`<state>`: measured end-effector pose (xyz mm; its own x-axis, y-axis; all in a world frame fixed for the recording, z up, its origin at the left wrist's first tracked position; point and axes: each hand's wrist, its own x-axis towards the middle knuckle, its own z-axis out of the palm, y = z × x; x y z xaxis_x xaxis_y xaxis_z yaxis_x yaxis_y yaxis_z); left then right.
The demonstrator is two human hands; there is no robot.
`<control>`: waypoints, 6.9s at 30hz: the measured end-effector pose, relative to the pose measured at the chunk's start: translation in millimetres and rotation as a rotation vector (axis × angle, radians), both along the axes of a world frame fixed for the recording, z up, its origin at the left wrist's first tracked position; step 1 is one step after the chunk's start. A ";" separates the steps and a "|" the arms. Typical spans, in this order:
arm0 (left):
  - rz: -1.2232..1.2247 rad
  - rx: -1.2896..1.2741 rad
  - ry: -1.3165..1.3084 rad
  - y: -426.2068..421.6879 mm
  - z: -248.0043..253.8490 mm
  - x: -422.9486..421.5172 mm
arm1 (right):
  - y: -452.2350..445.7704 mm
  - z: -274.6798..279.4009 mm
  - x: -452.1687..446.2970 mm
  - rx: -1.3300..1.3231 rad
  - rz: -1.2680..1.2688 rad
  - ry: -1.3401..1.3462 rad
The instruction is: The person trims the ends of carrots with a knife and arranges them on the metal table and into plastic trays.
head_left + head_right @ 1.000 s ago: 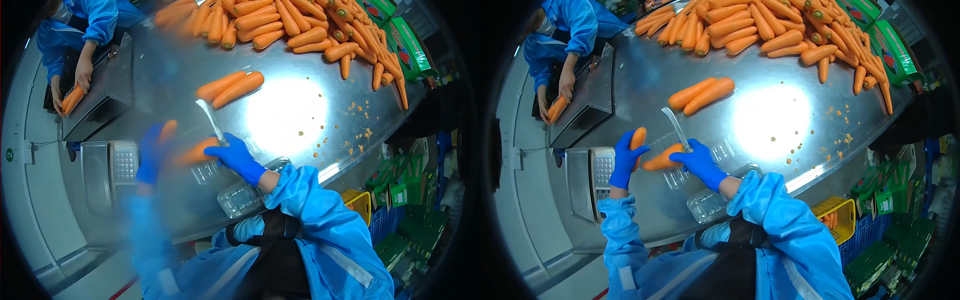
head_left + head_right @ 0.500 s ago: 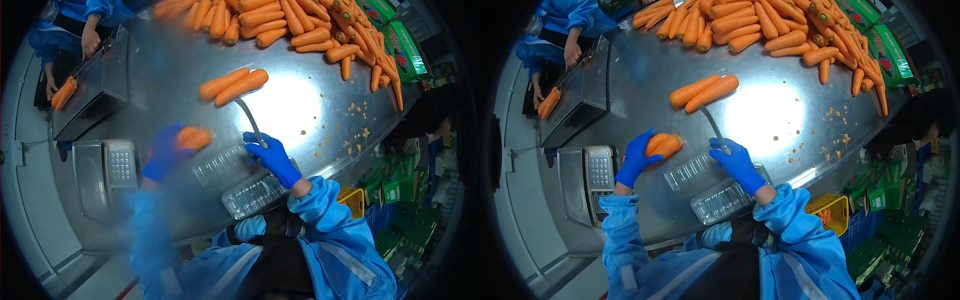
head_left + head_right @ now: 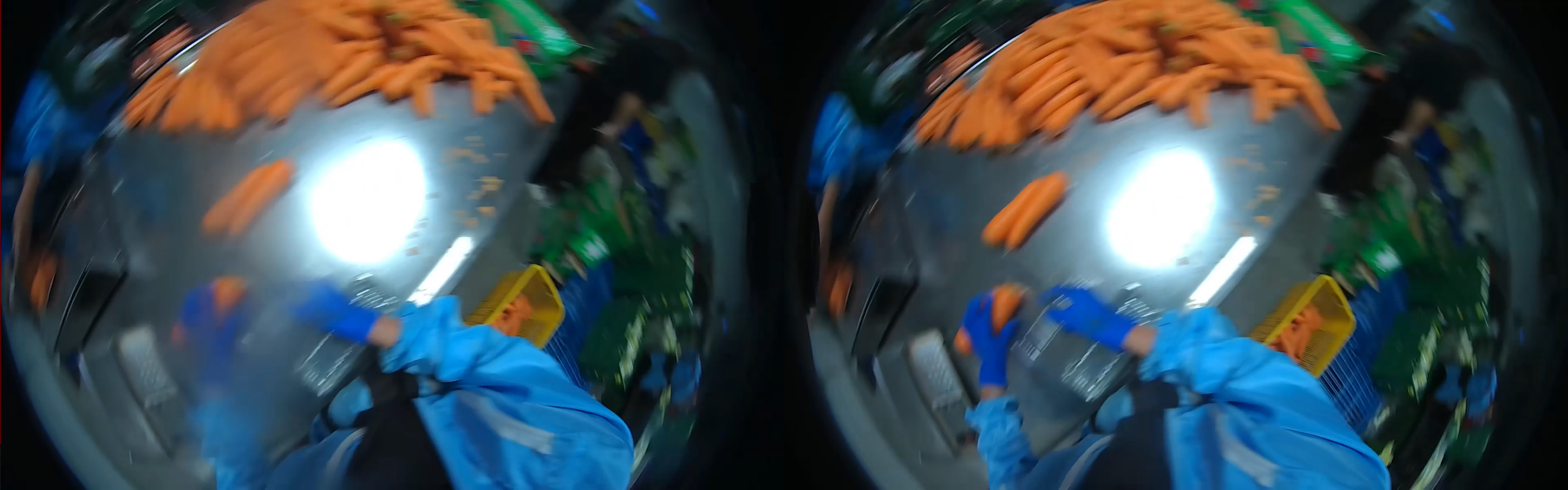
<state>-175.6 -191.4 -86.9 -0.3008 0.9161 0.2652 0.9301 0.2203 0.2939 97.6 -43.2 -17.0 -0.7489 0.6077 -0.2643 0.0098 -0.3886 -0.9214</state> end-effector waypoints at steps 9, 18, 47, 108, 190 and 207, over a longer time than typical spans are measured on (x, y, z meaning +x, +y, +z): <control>0.019 0.142 -0.256 0.0 -9.5 -0.4 | 2.4 -37.7 -0.1 0.114 0.039 -0.045; -0.078 0.211 -0.525 26.0 118.3 102.8 | 2.6 49.0 9.3 -0.003 -0.060 0.130; -0.226 -0.169 -0.964 392.1 47.2 226.9 | -101.2 -164.1 655.8 -0.345 -2.099 -0.669; -0.259 -0.176 -1.328 151.5 231.2 282.3 | 69.5 134.4 220.0 1.277 -0.221 -0.589; 0.264 0.185 -0.812 111.3 -4.8 -51.9 | 47.6 7.7 115.4 -0.156 -0.223 -0.259; 0.242 -0.087 -0.338 79.8 4.8 13.9 | 36.1 21.5 151.4 -0.049 -0.218 -0.253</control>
